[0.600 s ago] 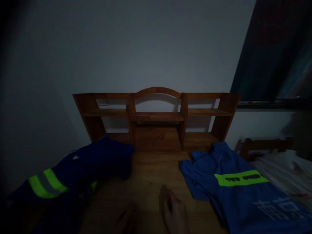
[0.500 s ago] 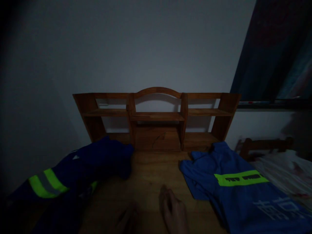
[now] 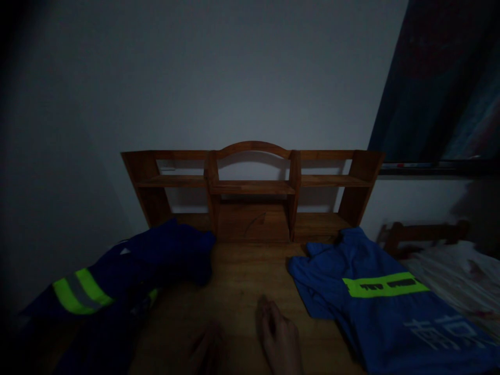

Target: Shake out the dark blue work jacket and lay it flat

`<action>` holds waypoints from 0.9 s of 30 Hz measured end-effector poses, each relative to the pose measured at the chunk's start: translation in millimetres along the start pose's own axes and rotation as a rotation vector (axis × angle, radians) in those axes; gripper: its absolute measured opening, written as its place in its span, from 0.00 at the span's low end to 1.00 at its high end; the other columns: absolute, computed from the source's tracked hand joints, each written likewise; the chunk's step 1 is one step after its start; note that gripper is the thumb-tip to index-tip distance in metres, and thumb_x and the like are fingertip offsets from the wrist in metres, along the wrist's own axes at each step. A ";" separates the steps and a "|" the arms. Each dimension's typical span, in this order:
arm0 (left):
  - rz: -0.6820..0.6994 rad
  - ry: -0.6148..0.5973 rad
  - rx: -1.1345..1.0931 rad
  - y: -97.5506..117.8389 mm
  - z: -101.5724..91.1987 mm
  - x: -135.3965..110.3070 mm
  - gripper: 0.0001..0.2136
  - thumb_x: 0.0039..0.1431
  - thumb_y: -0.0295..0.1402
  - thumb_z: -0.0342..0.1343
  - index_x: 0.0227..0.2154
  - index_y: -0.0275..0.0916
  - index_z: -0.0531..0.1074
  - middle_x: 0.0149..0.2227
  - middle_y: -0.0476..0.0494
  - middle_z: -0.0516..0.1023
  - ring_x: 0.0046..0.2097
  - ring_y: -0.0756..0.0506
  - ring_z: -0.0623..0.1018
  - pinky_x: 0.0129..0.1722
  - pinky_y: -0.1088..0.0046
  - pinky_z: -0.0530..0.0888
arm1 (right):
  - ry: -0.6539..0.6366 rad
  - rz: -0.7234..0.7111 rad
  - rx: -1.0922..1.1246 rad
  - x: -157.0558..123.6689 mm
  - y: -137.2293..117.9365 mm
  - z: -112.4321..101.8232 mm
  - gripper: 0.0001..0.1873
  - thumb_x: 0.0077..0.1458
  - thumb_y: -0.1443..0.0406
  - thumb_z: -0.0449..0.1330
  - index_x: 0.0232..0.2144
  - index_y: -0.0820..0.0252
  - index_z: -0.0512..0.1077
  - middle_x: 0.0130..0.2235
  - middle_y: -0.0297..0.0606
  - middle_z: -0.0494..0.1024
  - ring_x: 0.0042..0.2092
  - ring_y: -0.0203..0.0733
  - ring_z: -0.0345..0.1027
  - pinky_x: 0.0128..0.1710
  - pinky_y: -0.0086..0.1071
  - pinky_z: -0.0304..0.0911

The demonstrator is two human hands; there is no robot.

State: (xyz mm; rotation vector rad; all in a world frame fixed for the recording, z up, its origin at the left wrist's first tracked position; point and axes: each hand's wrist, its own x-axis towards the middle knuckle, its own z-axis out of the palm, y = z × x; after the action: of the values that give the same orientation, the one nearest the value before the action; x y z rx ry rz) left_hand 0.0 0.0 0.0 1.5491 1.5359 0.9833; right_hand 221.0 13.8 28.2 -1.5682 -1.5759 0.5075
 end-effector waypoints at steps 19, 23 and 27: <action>0.229 0.152 1.084 26.6 -232.0 192.6 0.33 0.46 0.26 0.54 0.59 0.41 0.58 0.56 0.39 0.66 0.57 0.38 0.64 0.55 0.61 0.61 | -0.032 -0.026 0.037 -2.9 1.7 -4.1 0.24 0.59 0.53 0.43 0.38 0.62 0.73 0.36 0.46 0.78 0.35 0.44 0.74 0.34 0.27 0.64; 0.047 0.132 1.161 14.7 -237.5 198.4 0.16 0.58 0.34 0.45 0.46 0.38 0.70 0.42 0.35 0.75 0.46 0.38 0.73 0.46 0.62 0.67 | -0.048 -0.044 0.017 -4.9 5.3 -2.4 0.23 0.61 0.55 0.42 0.39 0.62 0.72 0.33 0.45 0.78 0.33 0.44 0.74 0.32 0.28 0.62; 0.065 0.243 1.133 17.1 -236.1 188.6 0.20 0.62 0.38 0.38 0.55 0.40 0.62 0.43 0.34 0.74 0.42 0.37 0.75 0.41 0.61 0.69 | -0.042 -0.067 -0.059 -7.7 8.0 -0.9 0.21 0.60 0.58 0.43 0.41 0.62 0.72 0.33 0.45 0.78 0.33 0.44 0.74 0.32 0.28 0.61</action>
State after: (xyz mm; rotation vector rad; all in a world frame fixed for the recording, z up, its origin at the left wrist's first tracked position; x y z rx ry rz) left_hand -205.6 184.4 123.8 2.2599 2.4394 0.2703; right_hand 225.7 7.3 20.5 -1.5523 -1.6827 0.4633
